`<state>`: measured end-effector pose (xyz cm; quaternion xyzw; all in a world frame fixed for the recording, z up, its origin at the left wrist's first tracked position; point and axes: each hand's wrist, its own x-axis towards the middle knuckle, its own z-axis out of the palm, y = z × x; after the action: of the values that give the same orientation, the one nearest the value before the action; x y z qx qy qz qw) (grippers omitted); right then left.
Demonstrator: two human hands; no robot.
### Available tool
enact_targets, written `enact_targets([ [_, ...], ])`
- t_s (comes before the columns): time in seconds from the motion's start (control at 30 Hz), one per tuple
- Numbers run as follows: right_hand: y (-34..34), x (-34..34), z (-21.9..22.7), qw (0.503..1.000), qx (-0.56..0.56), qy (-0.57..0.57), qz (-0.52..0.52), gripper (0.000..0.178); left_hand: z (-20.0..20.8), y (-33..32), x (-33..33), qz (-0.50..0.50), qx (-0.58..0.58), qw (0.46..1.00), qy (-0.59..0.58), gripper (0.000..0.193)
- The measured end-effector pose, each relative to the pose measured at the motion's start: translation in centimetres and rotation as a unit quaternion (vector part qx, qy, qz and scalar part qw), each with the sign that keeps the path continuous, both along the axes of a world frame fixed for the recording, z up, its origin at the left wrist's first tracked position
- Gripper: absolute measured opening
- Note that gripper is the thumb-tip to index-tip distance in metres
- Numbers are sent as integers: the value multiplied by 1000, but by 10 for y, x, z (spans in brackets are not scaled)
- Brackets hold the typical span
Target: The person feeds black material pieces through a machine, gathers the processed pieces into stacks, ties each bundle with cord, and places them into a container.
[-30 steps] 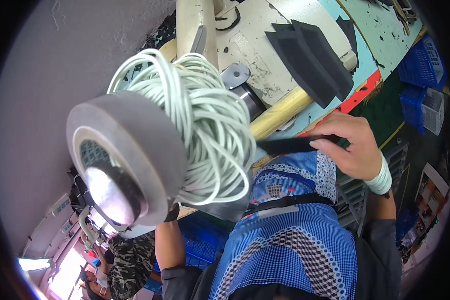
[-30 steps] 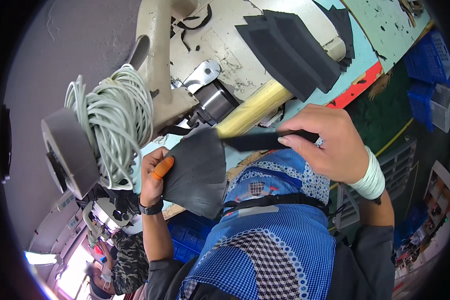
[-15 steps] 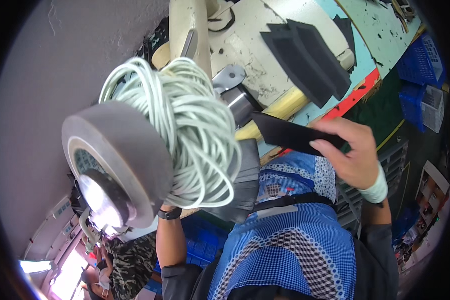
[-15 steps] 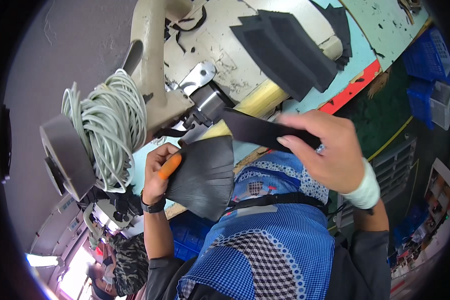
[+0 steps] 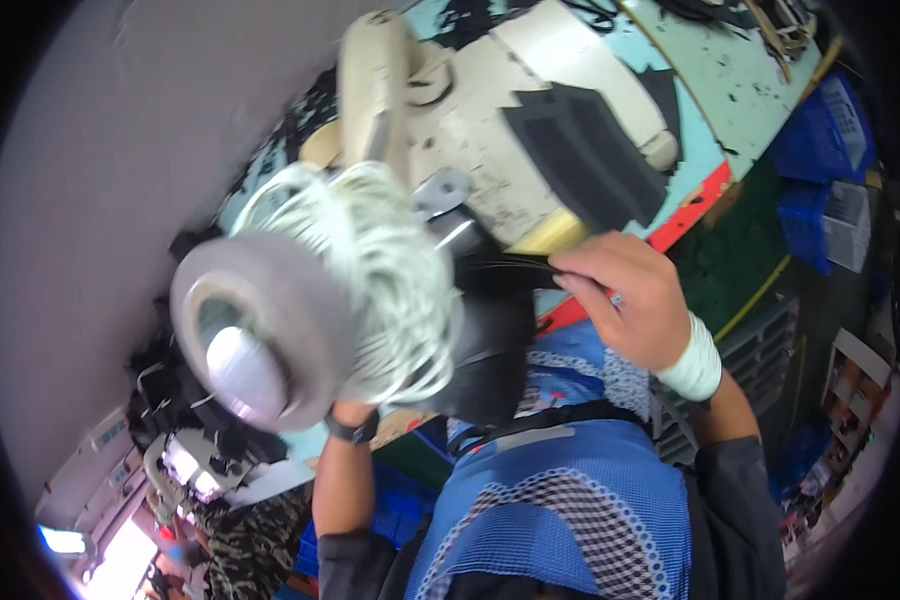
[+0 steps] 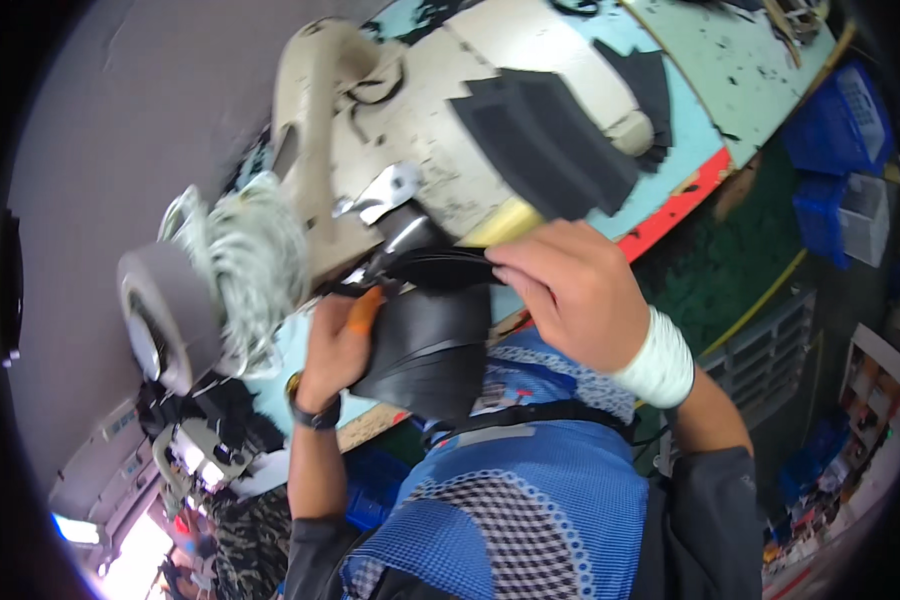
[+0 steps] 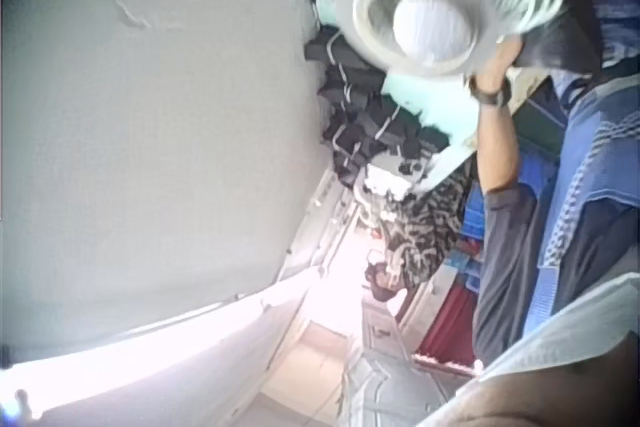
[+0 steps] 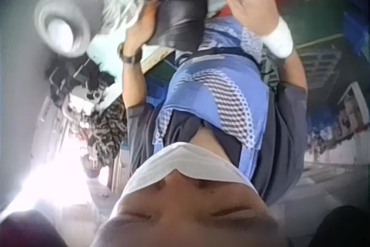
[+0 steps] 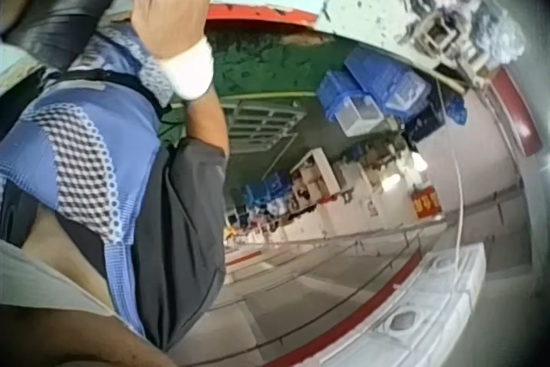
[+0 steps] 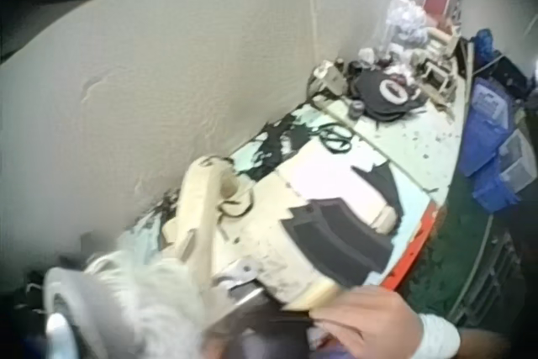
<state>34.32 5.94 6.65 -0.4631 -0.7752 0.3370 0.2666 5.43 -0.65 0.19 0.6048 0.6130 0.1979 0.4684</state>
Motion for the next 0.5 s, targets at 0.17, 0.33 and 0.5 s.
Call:
enact_targets([
  [0.17,12,9,18,960,241,-25,-141,18,22,-42,-5,164,19,986,-5,21],
  [0.33,21,14,-29,963,229,-126,-69,37,39,-75,29,218,-83,931,-281,18],
  [0.5,63,9,-32,941,190,-233,-158,74,68,-92,42,130,-186,910,-346,27],
])
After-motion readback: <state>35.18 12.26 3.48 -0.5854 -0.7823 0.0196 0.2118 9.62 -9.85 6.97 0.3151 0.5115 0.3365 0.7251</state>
